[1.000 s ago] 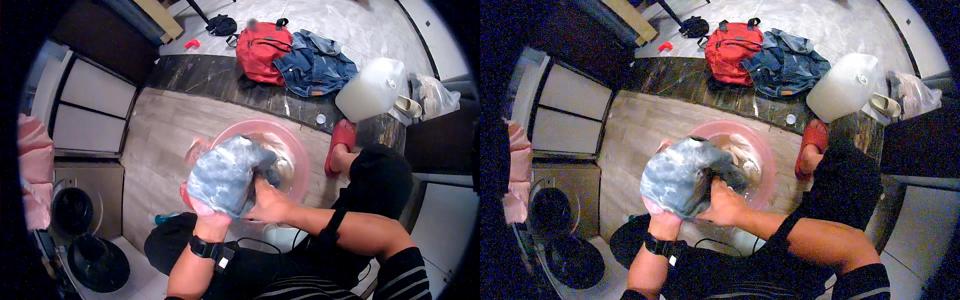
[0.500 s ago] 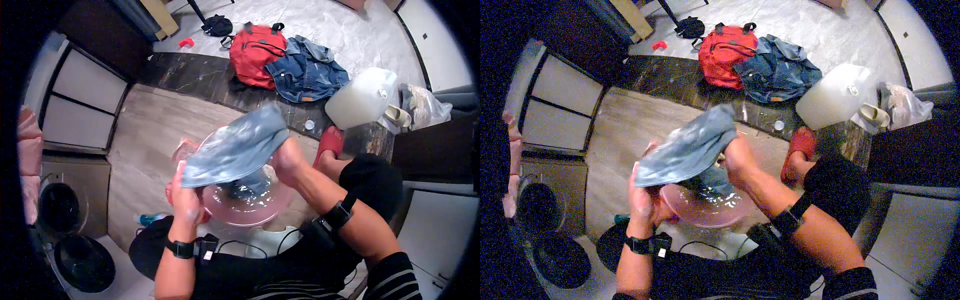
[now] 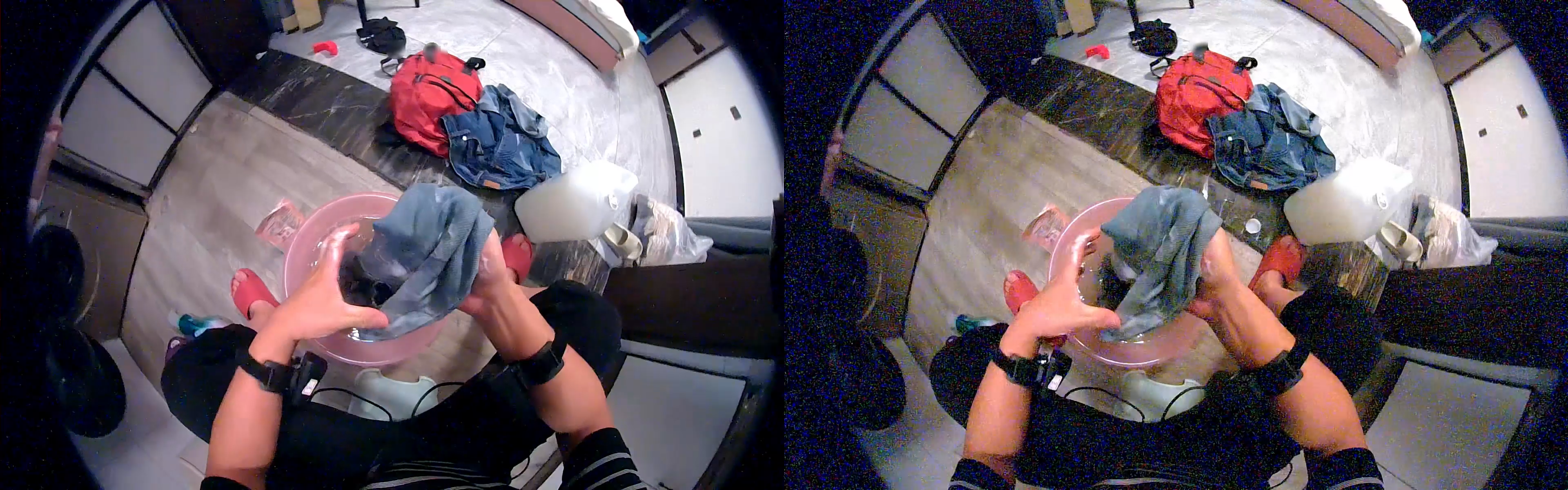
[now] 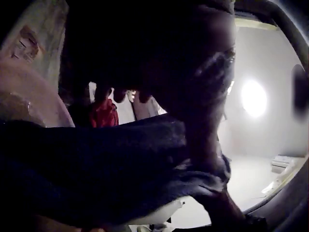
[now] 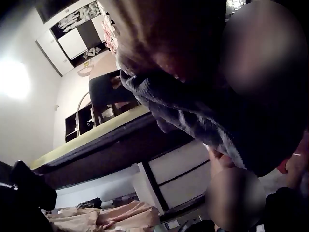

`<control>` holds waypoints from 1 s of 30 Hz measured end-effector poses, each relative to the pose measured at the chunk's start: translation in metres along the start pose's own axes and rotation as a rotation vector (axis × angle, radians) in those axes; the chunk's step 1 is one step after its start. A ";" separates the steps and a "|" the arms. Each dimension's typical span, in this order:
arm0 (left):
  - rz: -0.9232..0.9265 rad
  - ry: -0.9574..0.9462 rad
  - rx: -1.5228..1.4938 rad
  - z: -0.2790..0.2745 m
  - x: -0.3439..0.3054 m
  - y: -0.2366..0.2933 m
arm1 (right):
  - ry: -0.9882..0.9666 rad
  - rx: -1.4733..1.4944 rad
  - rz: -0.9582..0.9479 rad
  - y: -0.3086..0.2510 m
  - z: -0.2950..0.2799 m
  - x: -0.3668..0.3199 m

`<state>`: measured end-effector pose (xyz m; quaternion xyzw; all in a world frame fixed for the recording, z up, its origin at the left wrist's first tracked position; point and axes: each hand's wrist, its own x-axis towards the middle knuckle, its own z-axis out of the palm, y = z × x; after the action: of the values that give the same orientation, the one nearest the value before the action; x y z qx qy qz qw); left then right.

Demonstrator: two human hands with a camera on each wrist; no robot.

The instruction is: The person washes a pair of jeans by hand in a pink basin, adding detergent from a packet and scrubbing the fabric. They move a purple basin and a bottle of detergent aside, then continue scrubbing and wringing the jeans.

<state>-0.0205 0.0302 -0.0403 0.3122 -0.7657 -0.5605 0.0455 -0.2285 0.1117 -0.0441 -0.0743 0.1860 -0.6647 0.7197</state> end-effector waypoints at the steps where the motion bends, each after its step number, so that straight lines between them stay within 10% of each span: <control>1: 0.023 0.012 0.030 0.002 0.001 -0.001 | 0.020 -0.009 -0.007 0.004 0.007 -0.002; 8: -0.117 -0.395 -0.194 0.027 0.021 -0.016 | 0.225 -0.068 -0.109 -0.002 0.015 0.011; 16: -0.216 0.069 -0.413 0.033 0.024 -0.068 | 0.750 -0.420 -0.262 -0.022 -0.028 0.024; 25: -0.271 0.308 -1.045 0.042 0.031 -0.078 | 0.713 -1.201 -0.189 0.021 -0.063 0.012; 30: -0.256 0.166 -1.426 0.051 0.023 -0.088 | 0.171 -1.636 -0.386 0.084 -0.052 -0.009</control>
<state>-0.0228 0.0452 -0.1437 0.3353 -0.1659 -0.8984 0.2301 -0.1702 0.1367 -0.1202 -0.5519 0.6467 -0.4351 0.2965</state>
